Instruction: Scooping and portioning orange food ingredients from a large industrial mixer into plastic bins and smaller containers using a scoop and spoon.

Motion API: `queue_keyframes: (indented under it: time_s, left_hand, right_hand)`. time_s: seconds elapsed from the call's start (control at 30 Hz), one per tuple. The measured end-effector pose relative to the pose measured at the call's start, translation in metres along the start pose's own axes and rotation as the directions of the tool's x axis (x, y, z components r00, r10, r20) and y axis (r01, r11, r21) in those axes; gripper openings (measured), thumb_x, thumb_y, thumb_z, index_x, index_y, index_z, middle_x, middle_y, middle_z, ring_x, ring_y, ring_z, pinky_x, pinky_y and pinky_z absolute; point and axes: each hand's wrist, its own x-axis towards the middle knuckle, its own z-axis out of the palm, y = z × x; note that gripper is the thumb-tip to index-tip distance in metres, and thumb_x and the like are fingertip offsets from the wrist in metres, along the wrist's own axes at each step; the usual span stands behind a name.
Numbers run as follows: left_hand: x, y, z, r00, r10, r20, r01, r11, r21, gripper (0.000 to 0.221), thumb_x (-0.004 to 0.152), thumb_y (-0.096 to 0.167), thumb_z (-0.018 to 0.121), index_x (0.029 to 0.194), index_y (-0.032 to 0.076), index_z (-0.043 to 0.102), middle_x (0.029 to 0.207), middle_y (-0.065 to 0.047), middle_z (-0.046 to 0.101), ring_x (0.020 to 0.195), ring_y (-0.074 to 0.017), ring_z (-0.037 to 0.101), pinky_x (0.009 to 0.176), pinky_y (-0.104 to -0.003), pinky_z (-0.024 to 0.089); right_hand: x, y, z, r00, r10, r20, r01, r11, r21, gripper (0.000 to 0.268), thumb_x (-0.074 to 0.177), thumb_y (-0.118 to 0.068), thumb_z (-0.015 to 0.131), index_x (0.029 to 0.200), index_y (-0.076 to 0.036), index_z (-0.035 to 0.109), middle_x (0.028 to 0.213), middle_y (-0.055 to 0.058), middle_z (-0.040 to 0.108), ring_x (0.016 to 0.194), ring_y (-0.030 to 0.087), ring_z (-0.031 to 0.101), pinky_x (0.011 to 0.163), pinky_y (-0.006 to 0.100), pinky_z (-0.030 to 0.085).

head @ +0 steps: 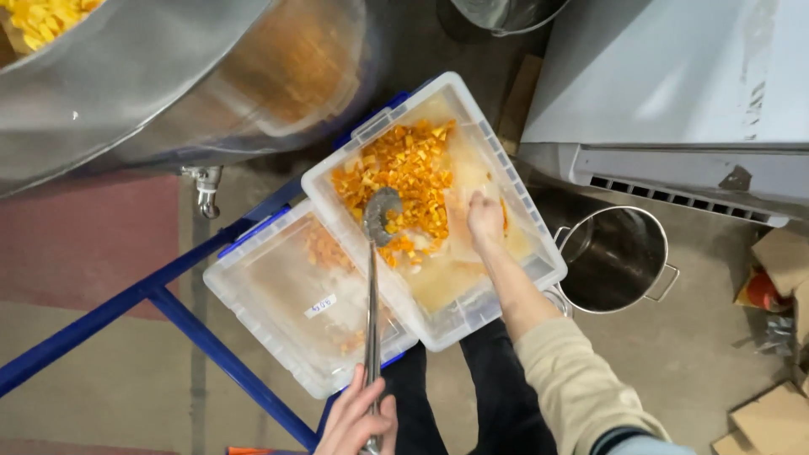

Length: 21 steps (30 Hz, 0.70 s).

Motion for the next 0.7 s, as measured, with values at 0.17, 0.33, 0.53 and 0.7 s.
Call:
queue_keyframes:
  time_s: [0.17, 0.33, 0.53, 0.7]
  left_hand:
    - [0.009, -0.007, 0.001, 0.999, -0.039, -0.031, 0.039, 0.999, 0.003, 0.034, 0.081, 0.003, 0.075, 0.058, 0.014, 0.052, 0.094, -0.006, 0.082, 0.105, -0.0227, 0.079, 0.093, -0.026, 0.06]
    - [-0.006, -0.024, 0.011, 0.999, -0.033, -0.022, 0.033, 0.999, 0.019, 0.035, 0.078, 0.002, 0.076, 0.056, 0.016, 0.053, 0.097, -0.001, 0.082, 0.108, -0.0223, 0.078, 0.091, -0.025, 0.06]
    - [-0.036, -0.063, 0.03, 0.997, 0.057, -0.053, -0.053, 0.996, 0.076, 0.044, 0.078, 0.008, 0.078, 0.049, 0.019, 0.047, 0.094, 0.002, 0.082, 0.107, -0.0222, 0.077, 0.096, -0.022, 0.059]
    - [-0.038, -0.057, 0.033, 0.992, 0.049, -0.114, -0.036, 0.993, 0.113, 0.044, 0.077, 0.005, 0.079, 0.046, 0.016, 0.049, 0.087, 0.001, 0.081, 0.101, -0.0233, 0.079, 0.093, -0.024, 0.062]
  right_hand:
    - [-0.001, -0.06, -0.001, 0.976, -0.201, 0.085, 0.215, 0.952, -0.217, 0.044, 0.095, -0.051, 0.045, 0.082, -0.016, 0.069, 0.087, 0.011, 0.073, 0.09, 0.031, 0.069, 0.082, 0.045, 0.047]
    - [0.031, -0.083, 0.02, 0.941, -0.292, 0.168, 0.319, 0.933, -0.164, 0.041, 0.098, -0.049, 0.044, 0.087, -0.018, 0.069, 0.094, 0.01, 0.072, 0.096, 0.03, 0.067, 0.086, 0.044, 0.045]
    - [0.054, -0.116, 0.039, 0.929, -0.321, 0.187, 0.329, 0.944, -0.015, 0.043, 0.099, -0.042, 0.05, 0.089, -0.009, 0.075, 0.096, 0.007, 0.076, 0.088, 0.023, 0.068, 0.08, 0.038, 0.048]
    - [0.075, -0.111, 0.059, 0.895, -0.422, 0.147, 0.423, 0.906, 0.026, 0.034, 0.09, -0.035, 0.055, 0.076, -0.011, 0.074, 0.078, 0.005, 0.072, 0.078, 0.02, 0.067, 0.074, 0.038, 0.049]
